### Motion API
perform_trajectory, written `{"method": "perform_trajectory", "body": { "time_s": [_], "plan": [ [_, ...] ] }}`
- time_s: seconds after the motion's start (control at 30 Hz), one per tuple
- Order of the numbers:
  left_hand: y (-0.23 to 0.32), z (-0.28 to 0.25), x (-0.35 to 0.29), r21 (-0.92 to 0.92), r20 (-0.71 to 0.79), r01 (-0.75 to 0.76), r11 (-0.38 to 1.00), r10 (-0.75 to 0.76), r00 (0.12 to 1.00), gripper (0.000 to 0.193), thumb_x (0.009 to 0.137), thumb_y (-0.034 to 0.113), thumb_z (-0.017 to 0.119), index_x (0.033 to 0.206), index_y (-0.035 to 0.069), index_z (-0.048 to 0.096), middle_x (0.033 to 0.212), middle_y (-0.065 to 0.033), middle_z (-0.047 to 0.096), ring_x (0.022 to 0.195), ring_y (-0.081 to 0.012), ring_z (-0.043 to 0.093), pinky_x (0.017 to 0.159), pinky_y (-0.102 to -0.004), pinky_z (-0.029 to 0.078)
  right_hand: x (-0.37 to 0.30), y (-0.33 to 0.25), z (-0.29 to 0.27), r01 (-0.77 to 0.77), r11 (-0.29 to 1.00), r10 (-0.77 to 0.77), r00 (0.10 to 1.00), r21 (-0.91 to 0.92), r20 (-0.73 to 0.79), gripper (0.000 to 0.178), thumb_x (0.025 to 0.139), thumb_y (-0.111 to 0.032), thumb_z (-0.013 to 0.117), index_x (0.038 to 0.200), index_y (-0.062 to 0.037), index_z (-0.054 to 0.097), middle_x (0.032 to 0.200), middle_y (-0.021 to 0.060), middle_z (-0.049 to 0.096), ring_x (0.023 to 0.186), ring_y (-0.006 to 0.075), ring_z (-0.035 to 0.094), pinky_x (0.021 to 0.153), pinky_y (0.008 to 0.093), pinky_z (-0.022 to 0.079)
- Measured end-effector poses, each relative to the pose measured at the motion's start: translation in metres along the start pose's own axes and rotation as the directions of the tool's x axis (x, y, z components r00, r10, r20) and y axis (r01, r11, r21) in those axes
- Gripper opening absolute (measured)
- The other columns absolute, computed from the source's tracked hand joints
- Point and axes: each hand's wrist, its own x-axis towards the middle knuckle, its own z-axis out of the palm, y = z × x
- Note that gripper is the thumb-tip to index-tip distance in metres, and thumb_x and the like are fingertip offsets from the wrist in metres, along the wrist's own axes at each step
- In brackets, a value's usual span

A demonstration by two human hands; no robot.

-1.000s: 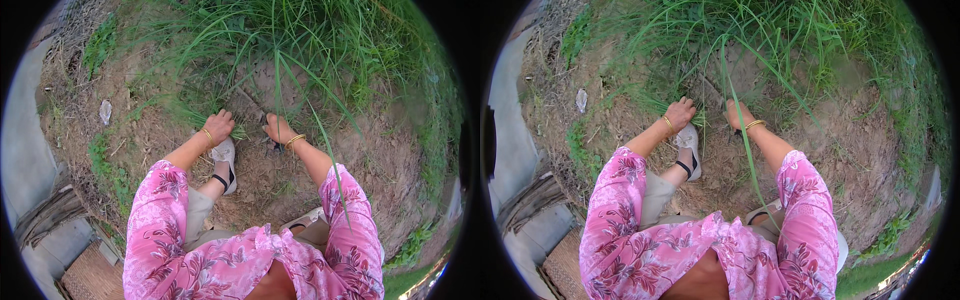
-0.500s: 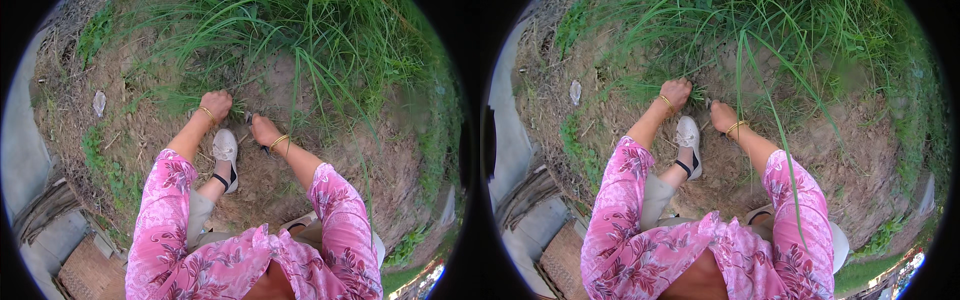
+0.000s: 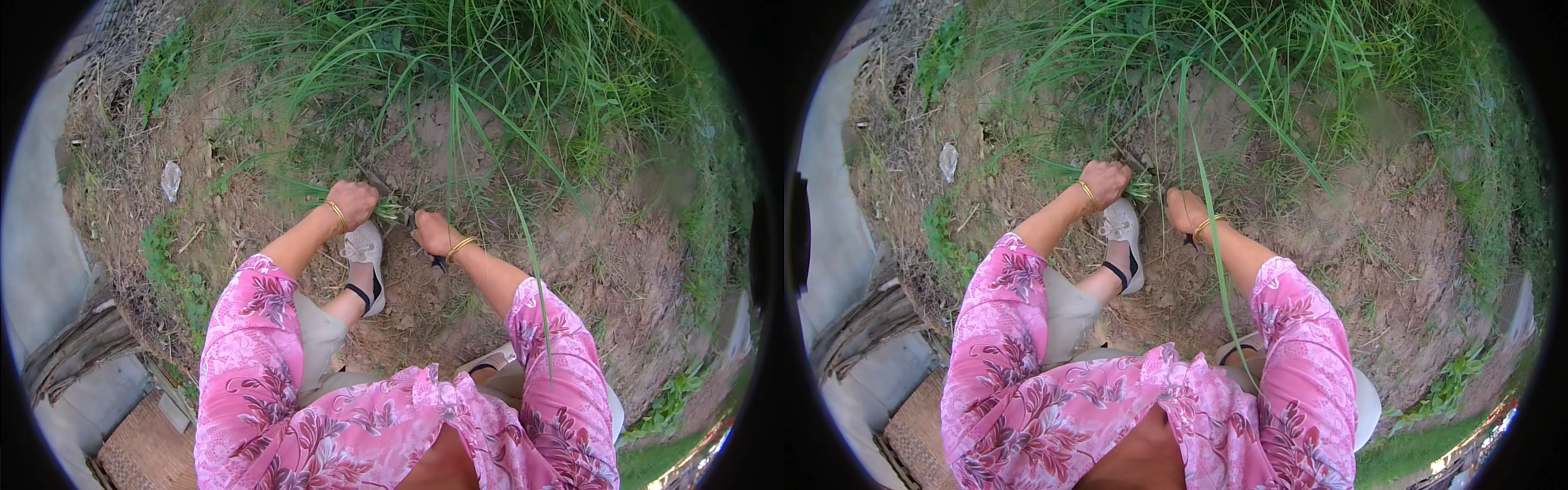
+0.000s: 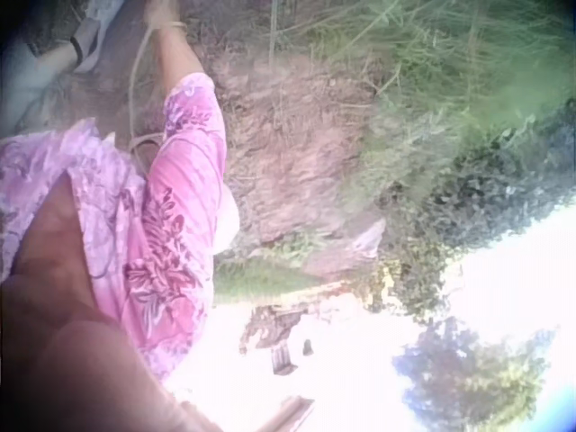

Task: The person uses a handheld knife to cut grass in a garden area. They gather bunches of grass with one hand and slice them near the base with the other, repeating this process across the patch of vegetation.

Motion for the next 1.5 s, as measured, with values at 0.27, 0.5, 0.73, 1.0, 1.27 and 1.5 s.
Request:
{"method": "perform_trajectory", "body": {
  "time_s": [0.27,0.5,0.73,1.0,1.27,1.5],
  "plan": [
    [-0.079,-0.018,0.085,0.332,-0.412,0.032,0.943,0.114,0.904,0.022,0.074,0.007,0.055,0.096,0.004,0.058,0.125,-0.0167,0.044,0.101,-0.0322,0.055,0.078,-0.0384,0.049,0.047,-0.012,-0.065,0.042,0.957,0.027,0.973,0.287,-0.23,0.019,0.083,-0.007,0.052,0.077,0.0074,0.042,0.057,0.0159,0.054,0.044,0.0231,0.058,0.041,0.0366,0.044],
    [-0.098,-0.019,0.089,-0.041,-0.22,0.174,0.984,-0.179,0.959,0.028,0.079,0.008,0.051,0.107,0.004,0.048,0.101,-0.0176,0.057,0.094,-0.0327,0.058,0.074,-0.0397,0.05,0.083,-0.052,-0.067,-0.167,0.879,0.216,0.975,0.446,-0.06,0.024,0.077,-0.012,0.057,0.081,0.0105,0.051,0.072,0.0276,0.058,0.076,0.0401,0.061,0.067,0.0445,0.048],
    [-0.086,-0.024,0.083,0.014,-0.21,0.106,0.994,-0.101,0.972,0.019,0.073,0.006,0.055,0.092,0.003,0.056,0.093,-0.0132,0.063,0.088,-0.028,0.062,0.069,-0.0381,0.05,0.113,-0.058,-0.071,-0.165,0.808,0.185,0.982,0.565,0.022,0.02,0.08,-0.007,0.054,0.079,0.0126,0.051,0.07,0.0243,0.058,0.059,0.0346,0.062,0.056,0.0415,0.049],
    [-0.043,-0.007,0.035,-0.13,-0.186,0.067,0.989,-0.091,0.978,0.022,0.074,0.007,0.052,0.095,0.001,0.048,0.087,-0.02,0.061,0.081,-0.0332,0.062,0.064,-0.0417,0.049,0.071,-0.013,-0.03,-0.059,0.939,0.081,0.995,0.338,-0.053,0.019,0.078,-0.007,0.053,0.083,0.0112,0.05,0.072,0.0288,0.058,0.062,0.038,0.062,0.056,0.043,0.049],
    [-0.069,0.014,-0.045,0.021,0.069,0.126,0.992,-0.127,0.989,0.029,0.07,0.012,0.059,0.096,0.003,0.049,0.103,-0.0163,0.057,0.1,-0.0307,0.056,0.069,-0.0397,0.048,0.029,0.003,-0.059,0.078,0.995,-0.071,0.992,0.067,-0.107,0.023,0.081,-0.011,0.055,0.081,0.0076,0.042,0.068,0.0217,0.056,0.053,0.0293,0.059,0.054,0.0407,0.046],
    [-0.102,0.028,0.014,0.19,-0.426,0.039,0.981,0.047,0.903,0.029,0.075,0.006,0.053,0.102,0.001,0.049,0.128,-0.0193,0.036,0.111,-0.0315,0.047,0.067,-0.037,0.05,0.053,-0.052,-0.066,-0.083,0.96,0.096,0.995,0.268,-0.034,0.024,0.078,-0.012,0.058,0.082,0.0094,0.047,0.072,0.0263,0.058,0.068,0.0398,0.06,0.063,0.0437,0.047]
  ]
}}
